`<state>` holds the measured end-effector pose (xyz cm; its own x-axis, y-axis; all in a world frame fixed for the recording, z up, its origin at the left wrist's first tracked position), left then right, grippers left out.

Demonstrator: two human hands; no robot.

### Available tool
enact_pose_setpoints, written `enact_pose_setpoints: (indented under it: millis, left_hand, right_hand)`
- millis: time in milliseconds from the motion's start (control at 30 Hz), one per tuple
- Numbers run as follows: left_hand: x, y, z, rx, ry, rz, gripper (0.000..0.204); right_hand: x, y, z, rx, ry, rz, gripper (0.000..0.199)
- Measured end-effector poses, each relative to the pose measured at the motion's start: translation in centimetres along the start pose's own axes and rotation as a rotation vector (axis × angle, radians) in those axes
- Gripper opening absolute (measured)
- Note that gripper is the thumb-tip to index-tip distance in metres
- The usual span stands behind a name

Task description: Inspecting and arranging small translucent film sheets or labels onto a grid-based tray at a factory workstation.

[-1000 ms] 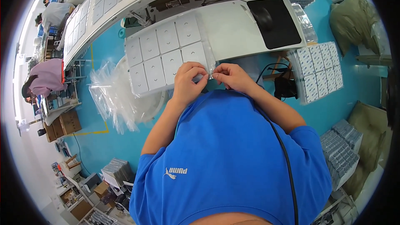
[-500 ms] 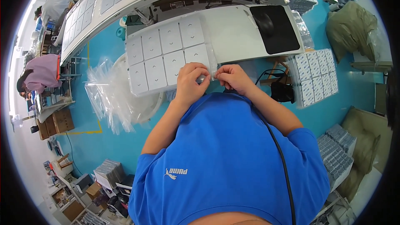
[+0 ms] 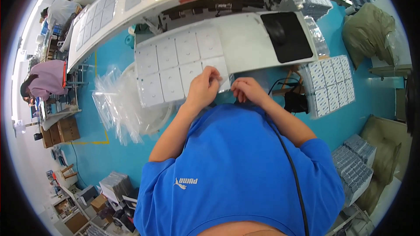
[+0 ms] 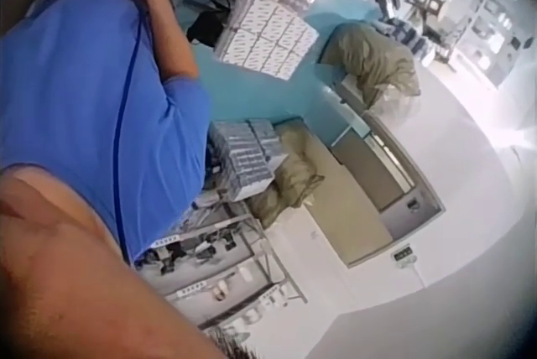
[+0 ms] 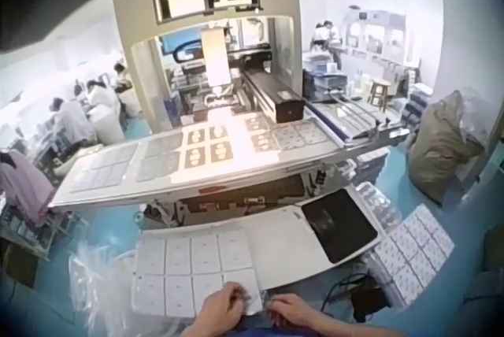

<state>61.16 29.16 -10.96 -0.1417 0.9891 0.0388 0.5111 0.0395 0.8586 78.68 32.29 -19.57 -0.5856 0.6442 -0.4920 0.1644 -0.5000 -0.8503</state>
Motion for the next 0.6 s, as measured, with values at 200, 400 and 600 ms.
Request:
enact_pose_setpoints:
  millis: [200,400,600]
  left_hand:
    - [1.6,2.7,3.2,0.375,-0.181,0.021,0.036]
    - [2.7,0.5,3.6,0.534,-0.219,0.172,0.038]
    - [6.2,-3.5,-3.0,0.641,0.036,0.188,0.037]
  right_hand:
    - [1.2,2.0,1.1,-0.284,0.009,-0.109,0.034]
    - [0.6,2.2,1.6,-0.207,0.000,-0.150,0.035]
    - [1.6,2.6,0.2,-0.199,0.079,-0.152,0.031]
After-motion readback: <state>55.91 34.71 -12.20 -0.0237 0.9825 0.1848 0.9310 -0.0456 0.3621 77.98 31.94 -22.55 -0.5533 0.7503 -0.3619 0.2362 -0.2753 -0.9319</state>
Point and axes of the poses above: each hand's wrist, its own x-axis towards the middle knuckle, its own z-axis out of the palm, y = z × x, the point moved 9 cm from there along x, towards the middle knuckle, and after that the axes turned 2 degrees about y, right-handed, at the moved point
